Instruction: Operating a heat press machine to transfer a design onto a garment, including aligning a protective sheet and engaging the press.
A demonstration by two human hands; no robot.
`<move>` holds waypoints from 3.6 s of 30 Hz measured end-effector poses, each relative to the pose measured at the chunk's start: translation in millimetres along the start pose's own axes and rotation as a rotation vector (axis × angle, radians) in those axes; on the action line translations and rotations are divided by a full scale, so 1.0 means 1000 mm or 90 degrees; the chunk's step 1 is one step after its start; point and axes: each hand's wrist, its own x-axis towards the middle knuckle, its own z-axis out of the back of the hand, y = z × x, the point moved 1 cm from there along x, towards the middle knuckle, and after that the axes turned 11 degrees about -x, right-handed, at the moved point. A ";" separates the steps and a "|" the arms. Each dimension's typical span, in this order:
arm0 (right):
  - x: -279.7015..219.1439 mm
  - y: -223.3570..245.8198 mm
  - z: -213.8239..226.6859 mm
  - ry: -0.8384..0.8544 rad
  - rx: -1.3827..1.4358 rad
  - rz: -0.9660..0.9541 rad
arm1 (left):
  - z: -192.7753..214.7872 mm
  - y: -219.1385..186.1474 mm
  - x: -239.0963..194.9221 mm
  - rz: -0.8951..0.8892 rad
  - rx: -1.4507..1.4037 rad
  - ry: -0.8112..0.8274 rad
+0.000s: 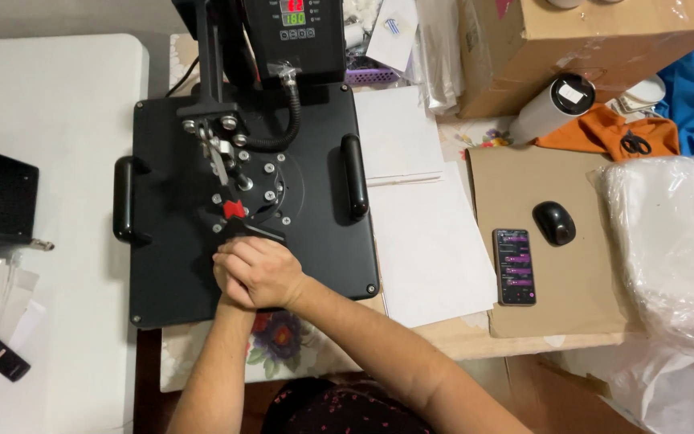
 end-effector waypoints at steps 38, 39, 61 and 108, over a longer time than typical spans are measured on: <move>-0.013 -0.008 -0.013 0.010 -0.035 0.055 | -0.023 -0.047 0.023 -0.143 0.652 0.181; -0.012 -0.008 -0.012 0.009 -0.037 0.058 | -0.024 -0.048 0.024 -0.140 0.649 0.182; -0.012 -0.012 -0.011 0.045 0.040 0.105 | -0.051 -0.069 0.019 -0.206 0.974 0.156; -0.009 -0.001 -0.012 -0.001 0.028 0.013 | -0.134 0.020 -0.049 -0.233 1.688 0.423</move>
